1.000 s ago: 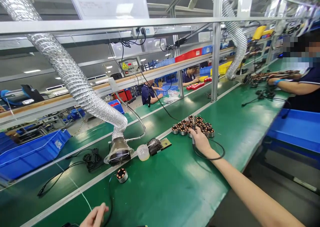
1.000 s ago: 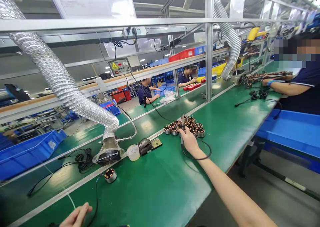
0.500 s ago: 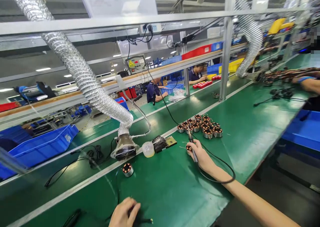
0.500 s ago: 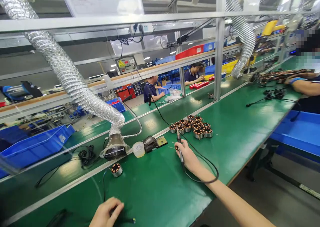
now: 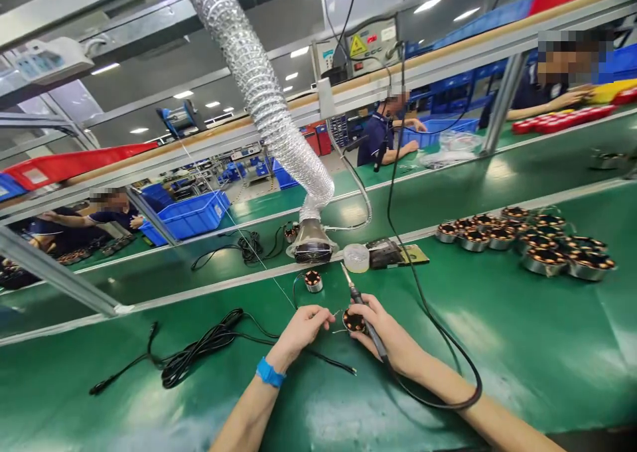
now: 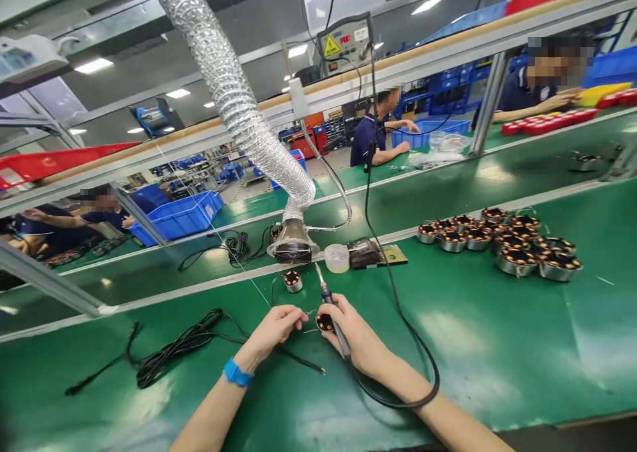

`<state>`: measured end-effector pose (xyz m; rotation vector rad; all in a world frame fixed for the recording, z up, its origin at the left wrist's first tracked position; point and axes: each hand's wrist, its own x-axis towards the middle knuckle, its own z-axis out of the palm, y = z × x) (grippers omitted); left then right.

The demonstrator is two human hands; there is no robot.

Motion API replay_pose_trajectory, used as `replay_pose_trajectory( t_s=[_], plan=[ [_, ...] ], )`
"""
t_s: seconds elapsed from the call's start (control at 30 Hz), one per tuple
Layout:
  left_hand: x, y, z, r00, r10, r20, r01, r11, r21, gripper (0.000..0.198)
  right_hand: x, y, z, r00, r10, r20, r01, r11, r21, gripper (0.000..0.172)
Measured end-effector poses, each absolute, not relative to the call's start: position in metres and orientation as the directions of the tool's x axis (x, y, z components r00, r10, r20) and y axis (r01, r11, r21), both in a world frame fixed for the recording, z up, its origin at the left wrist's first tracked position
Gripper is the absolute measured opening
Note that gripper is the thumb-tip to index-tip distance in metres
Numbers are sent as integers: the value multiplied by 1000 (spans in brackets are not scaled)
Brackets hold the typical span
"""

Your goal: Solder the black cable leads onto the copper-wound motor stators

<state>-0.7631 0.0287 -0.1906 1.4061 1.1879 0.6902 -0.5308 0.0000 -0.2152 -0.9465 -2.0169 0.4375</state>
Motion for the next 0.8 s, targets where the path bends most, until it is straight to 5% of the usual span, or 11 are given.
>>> replay_pose_trajectory(
  t_s=[0.17,0.5,0.8],
  plan=[
    [-769,32,-194,352,900,-258,138,222,965,57,-539,2,-213,-281,789,546,483,608,-630,33],
    [-762,51,-211,198,964,-176,339,101,935,45,-542,16,-206,-327,797,508,432,604,-670,38],
    [-757,60,-204,230,954,-191,23,191,981,47,-558,30,-216,-325,760,563,392,650,-651,40]
  ],
)
